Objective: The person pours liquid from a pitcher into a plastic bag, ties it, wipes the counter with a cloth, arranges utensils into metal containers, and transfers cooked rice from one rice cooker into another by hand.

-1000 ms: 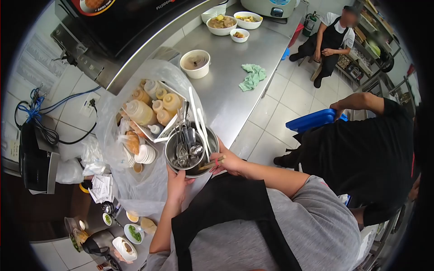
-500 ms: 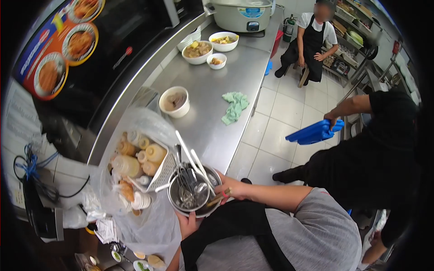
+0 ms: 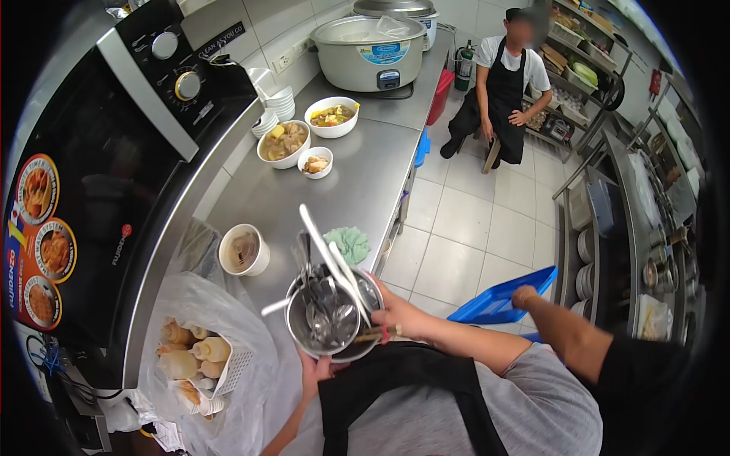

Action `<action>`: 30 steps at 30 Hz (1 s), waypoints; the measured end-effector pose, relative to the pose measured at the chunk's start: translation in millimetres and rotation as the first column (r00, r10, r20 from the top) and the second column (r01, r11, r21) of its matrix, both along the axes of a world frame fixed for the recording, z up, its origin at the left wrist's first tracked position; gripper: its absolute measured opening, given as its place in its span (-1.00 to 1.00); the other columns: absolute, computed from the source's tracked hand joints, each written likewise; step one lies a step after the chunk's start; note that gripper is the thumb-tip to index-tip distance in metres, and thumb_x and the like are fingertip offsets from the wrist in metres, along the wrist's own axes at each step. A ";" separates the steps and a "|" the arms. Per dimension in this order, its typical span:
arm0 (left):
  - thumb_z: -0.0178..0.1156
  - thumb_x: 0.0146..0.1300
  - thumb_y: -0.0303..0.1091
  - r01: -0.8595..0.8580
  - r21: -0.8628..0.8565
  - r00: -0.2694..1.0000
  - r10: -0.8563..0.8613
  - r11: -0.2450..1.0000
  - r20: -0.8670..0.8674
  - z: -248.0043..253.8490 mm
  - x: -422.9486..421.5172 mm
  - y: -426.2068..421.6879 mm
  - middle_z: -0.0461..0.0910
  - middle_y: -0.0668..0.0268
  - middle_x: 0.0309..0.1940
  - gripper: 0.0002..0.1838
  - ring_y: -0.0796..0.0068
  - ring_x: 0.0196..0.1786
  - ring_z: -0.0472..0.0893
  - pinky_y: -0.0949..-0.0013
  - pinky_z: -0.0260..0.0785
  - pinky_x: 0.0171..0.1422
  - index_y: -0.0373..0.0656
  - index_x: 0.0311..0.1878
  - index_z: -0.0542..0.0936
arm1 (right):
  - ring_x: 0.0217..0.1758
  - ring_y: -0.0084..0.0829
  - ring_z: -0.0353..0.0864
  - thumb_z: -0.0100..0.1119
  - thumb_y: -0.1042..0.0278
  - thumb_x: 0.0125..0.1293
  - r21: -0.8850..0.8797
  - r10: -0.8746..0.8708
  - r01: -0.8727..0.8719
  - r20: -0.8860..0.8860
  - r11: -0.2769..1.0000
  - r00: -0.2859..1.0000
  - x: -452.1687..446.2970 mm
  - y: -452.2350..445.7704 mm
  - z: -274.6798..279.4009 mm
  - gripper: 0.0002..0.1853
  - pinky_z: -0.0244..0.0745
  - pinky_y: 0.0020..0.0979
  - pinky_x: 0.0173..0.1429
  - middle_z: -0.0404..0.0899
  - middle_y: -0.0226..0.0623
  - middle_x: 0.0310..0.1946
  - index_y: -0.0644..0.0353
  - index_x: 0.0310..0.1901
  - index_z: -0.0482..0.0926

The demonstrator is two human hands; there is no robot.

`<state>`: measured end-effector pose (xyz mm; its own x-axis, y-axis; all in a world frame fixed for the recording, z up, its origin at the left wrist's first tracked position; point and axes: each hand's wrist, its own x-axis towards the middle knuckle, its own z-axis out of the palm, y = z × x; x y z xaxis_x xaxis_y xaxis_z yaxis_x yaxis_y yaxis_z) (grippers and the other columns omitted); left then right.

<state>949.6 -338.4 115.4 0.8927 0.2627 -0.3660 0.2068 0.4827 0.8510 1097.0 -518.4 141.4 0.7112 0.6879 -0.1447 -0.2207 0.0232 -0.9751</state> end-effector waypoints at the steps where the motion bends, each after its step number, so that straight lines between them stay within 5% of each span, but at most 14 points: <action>1: -0.11 0.40 -0.55 0.008 -0.083 0.998 -0.003 0.997 0.059 -6.6 18.3 -0.5 0.22 0.10 0.29 -0.26 0.22 0.12 0.54 0.27 0.64 -0.10 0.23 0.46 -0.24 | -0.39 -0.44 0.55 -0.14 0.66 0.10 0.011 -0.015 0.016 -0.112 1.000 0.994 13.9 -4.9 8.5 -0.08 0.54 -0.50 -0.39 0.41 -0.02 0.06 -0.06 0.51 -0.22; 2: -0.11 0.40 -0.55 0.006 -0.082 0.998 -0.001 0.997 0.059 -4.6 36.7 -1.5 0.22 0.10 0.29 -0.26 0.22 0.12 0.54 0.27 0.64 -0.10 0.23 0.46 -0.24 | -0.56 -0.47 0.53 -0.14 0.63 0.11 0.020 -0.034 0.040 -0.222 0.999 0.974 27.8 -9.8 17.1 -0.08 0.54 -0.49 -0.51 0.49 -0.01 -0.07 -0.08 0.50 -0.23; 5: -0.17 0.40 -0.57 0.064 -0.112 0.992 -0.050 0.992 0.120 29.6 106.7 -20.5 0.32 0.16 0.21 -0.42 0.21 0.10 0.56 0.22 0.65 -0.06 0.12 0.38 -0.06 | -0.56 -0.43 0.55 -0.12 0.59 0.14 -0.021 -0.126 0.125 -0.241 0.992 0.962 70.1 -20.7 11.6 -0.09 0.55 -0.46 -0.56 0.51 0.00 -0.13 -0.11 0.50 -0.25; 13: -0.20 0.26 -0.64 0.172 -0.140 0.980 -0.155 0.975 0.126 7.4 269.3 -30.9 0.32 0.14 0.24 -0.37 0.20 0.10 0.58 0.17 0.67 -0.10 0.12 0.37 0.04 | -0.57 -0.35 0.60 -0.11 0.54 0.24 -0.088 -0.279 0.266 -0.235 0.960 0.931 198.0 -46.8 -19.6 -0.14 0.60 -0.40 -0.53 0.50 -0.07 -0.26 -0.13 0.49 -0.30; 15: -0.19 0.23 -0.66 0.174 -0.165 0.979 -0.152 0.971 0.137 -4.6 307.9 -31.2 0.32 0.16 0.24 -0.31 0.21 0.08 0.59 0.16 0.67 -0.11 0.15 0.40 0.02 | -0.41 -0.31 0.63 -0.11 0.52 0.31 -0.028 -0.254 0.255 -0.243 0.967 0.936 231.1 -51.0 -26.2 -0.16 0.65 -0.36 -0.40 0.46 -0.08 -0.22 -0.10 0.49 -0.35; 19: -0.20 0.23 -0.67 0.125 -0.160 0.991 -0.115 0.979 0.070 -12.3 368.9 -37.3 0.33 0.20 0.24 -0.20 0.25 0.05 0.60 0.21 0.67 -0.15 0.23 0.47 -0.11 | -0.20 -0.30 0.65 -0.14 0.19 0.50 -0.104 -0.187 0.160 -0.345 0.982 0.920 296.5 -83.6 -20.7 -0.24 0.64 -0.30 -0.14 0.29 -0.05 0.28 -0.12 0.50 -0.40; 21: -0.18 0.25 -0.65 0.105 -0.178 0.993 -0.094 0.978 0.069 -13.6 394.2 -36.9 0.33 0.21 0.23 -0.20 0.29 0.02 0.61 0.26 0.67 -0.21 0.24 0.48 -0.12 | -0.16 -0.28 0.65 -0.14 0.07 0.50 -0.189 -0.220 0.171 -0.284 0.967 0.933 327.0 -112.4 -21.0 -0.26 0.63 -0.32 -0.12 0.12 -0.15 0.43 -0.07 0.51 -0.33; 27: -0.11 0.26 -0.61 -0.079 -0.170 0.996 0.082 0.982 0.014 -18.9 446.9 -53.1 0.34 0.26 0.21 -0.21 0.39 -0.07 0.62 0.38 0.64 -0.34 0.23 0.48 -0.10 | -0.21 -0.27 0.66 -0.11 0.06 0.48 -0.478 -0.553 0.395 -0.250 0.784 0.795 379.8 -234.3 -109.4 -0.47 0.56 -0.28 -0.16 0.44 -0.13 0.17 0.14 0.35 0.19; 30: -0.08 0.29 -0.56 -0.259 -0.145 0.965 0.262 0.955 -0.001 -20.4 462.8 -67.6 0.33 0.26 0.23 -0.22 0.39 -0.07 0.62 0.42 0.61 -0.38 0.19 0.50 -0.12 | -0.22 -0.27 0.65 -0.10 0.03 0.47 -0.555 -0.629 0.417 -0.267 0.719 0.730 401.4 -290.0 -147.2 -0.50 0.56 -0.28 -0.18 0.48 -0.15 0.09 0.17 0.29 0.27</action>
<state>1412.5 -406.0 95.0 0.8072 0.4333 -0.4009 0.0431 0.6341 0.7720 1498.4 -808.4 -5.8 0.7277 0.0048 -0.6859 -0.6795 -0.1313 -0.7218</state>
